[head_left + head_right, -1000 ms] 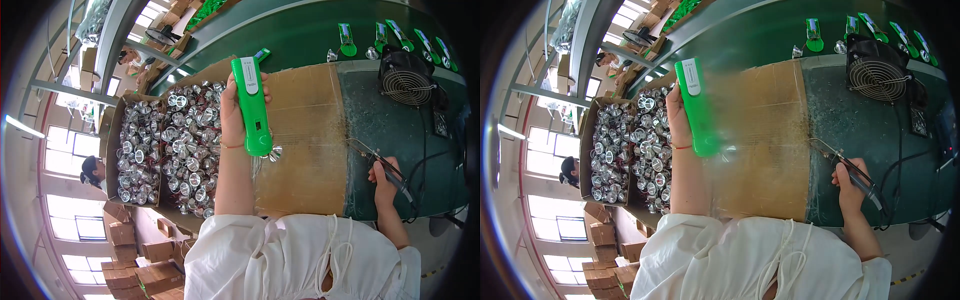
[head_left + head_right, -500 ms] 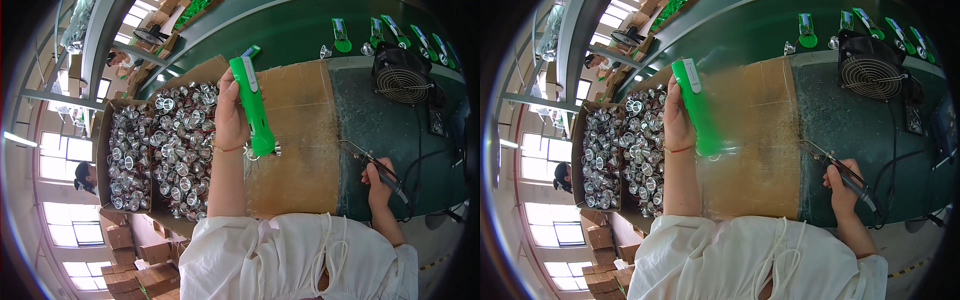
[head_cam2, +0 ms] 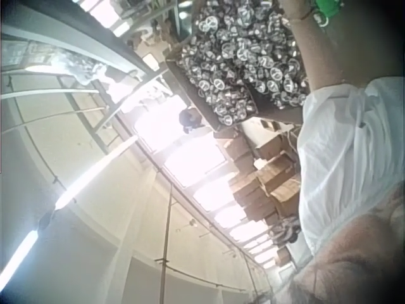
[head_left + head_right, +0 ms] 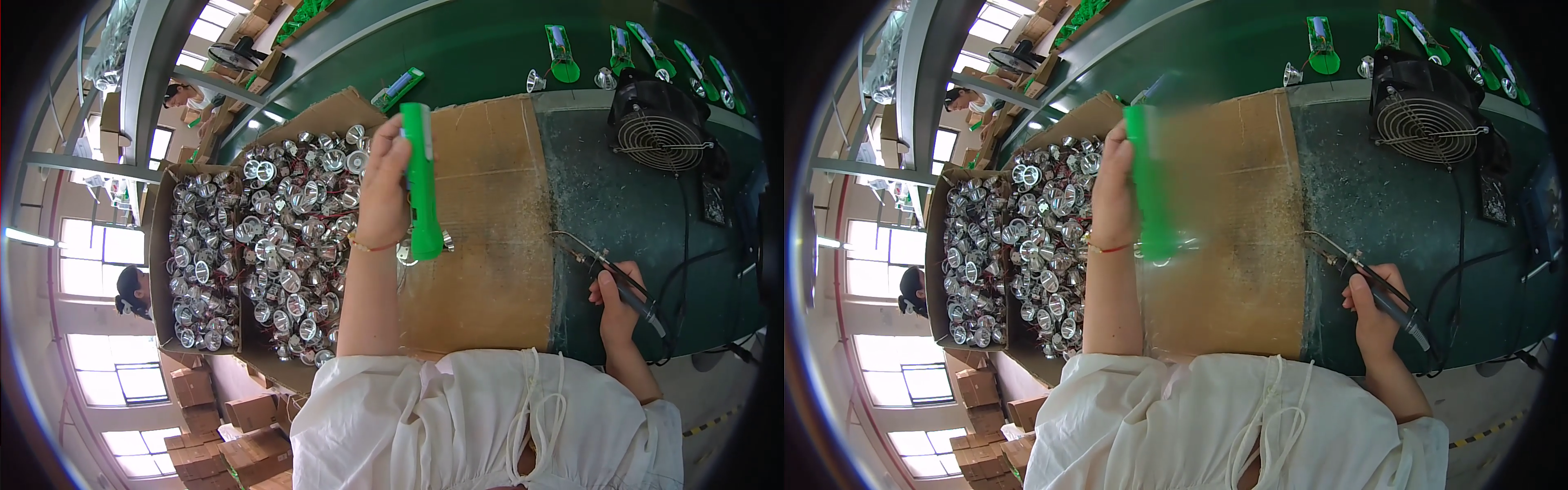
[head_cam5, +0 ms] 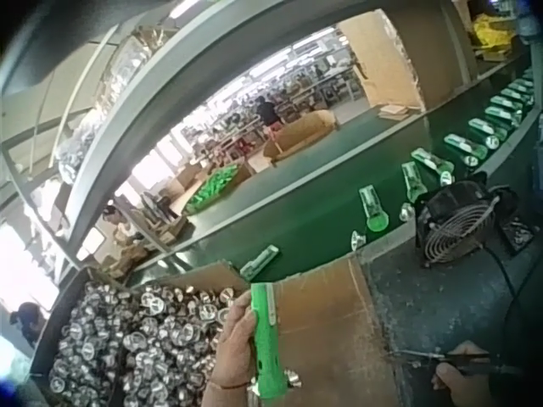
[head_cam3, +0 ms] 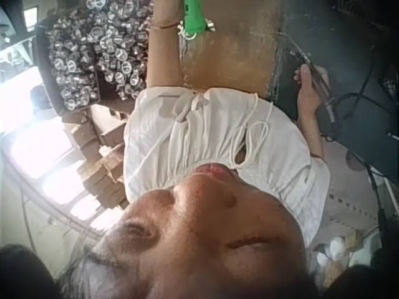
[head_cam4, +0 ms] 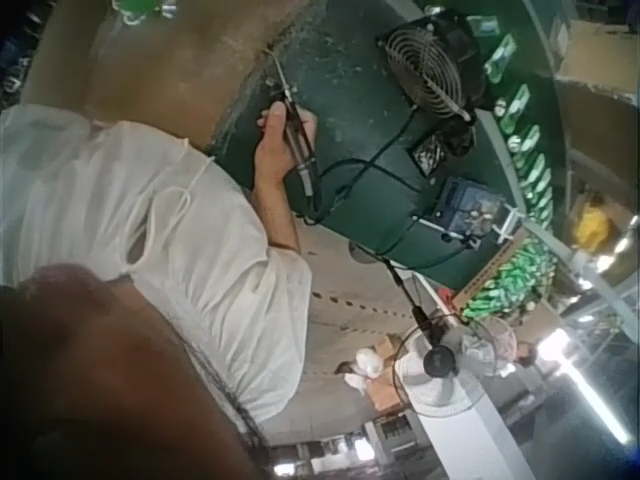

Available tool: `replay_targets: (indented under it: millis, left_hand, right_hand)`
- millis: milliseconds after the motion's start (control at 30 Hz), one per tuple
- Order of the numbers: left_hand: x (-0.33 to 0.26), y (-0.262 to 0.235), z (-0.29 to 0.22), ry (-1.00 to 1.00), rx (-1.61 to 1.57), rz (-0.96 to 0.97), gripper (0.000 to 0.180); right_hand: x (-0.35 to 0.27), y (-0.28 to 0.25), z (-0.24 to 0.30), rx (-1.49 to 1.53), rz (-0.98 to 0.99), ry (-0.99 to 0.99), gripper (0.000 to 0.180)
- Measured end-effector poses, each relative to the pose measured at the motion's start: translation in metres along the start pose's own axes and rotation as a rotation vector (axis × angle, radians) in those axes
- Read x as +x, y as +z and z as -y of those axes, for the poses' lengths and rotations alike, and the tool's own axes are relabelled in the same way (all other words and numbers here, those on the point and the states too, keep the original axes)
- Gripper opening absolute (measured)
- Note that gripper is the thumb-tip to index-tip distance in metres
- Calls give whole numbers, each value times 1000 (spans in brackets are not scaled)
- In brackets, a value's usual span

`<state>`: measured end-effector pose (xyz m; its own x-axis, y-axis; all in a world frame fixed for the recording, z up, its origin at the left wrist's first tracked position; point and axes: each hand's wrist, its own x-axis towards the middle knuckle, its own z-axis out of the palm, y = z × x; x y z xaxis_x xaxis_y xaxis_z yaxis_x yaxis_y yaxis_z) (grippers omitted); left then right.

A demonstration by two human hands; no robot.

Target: The person assembles components for handheld LED lights by soldering wires to a circuit board, then placing the circuit board, a reflector, and a battery into an LED light housing. The soldering is performed with a soldering iron under an exhaust fan.

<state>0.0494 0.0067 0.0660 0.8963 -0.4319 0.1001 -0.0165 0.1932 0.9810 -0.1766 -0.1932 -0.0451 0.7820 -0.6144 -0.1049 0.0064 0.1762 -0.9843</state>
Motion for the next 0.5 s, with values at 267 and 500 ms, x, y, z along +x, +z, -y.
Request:
replay_targets:
  millis: [267,500]
  left_hand:
    - [-20,10,80,53,1342,127,38]
    - [-20,-2,53,39,1306,-5,53]
  right_hand:
    - [-5,4,1,-7,18,-10,14]
    - [-3,-2,-1,18,19,11,15]
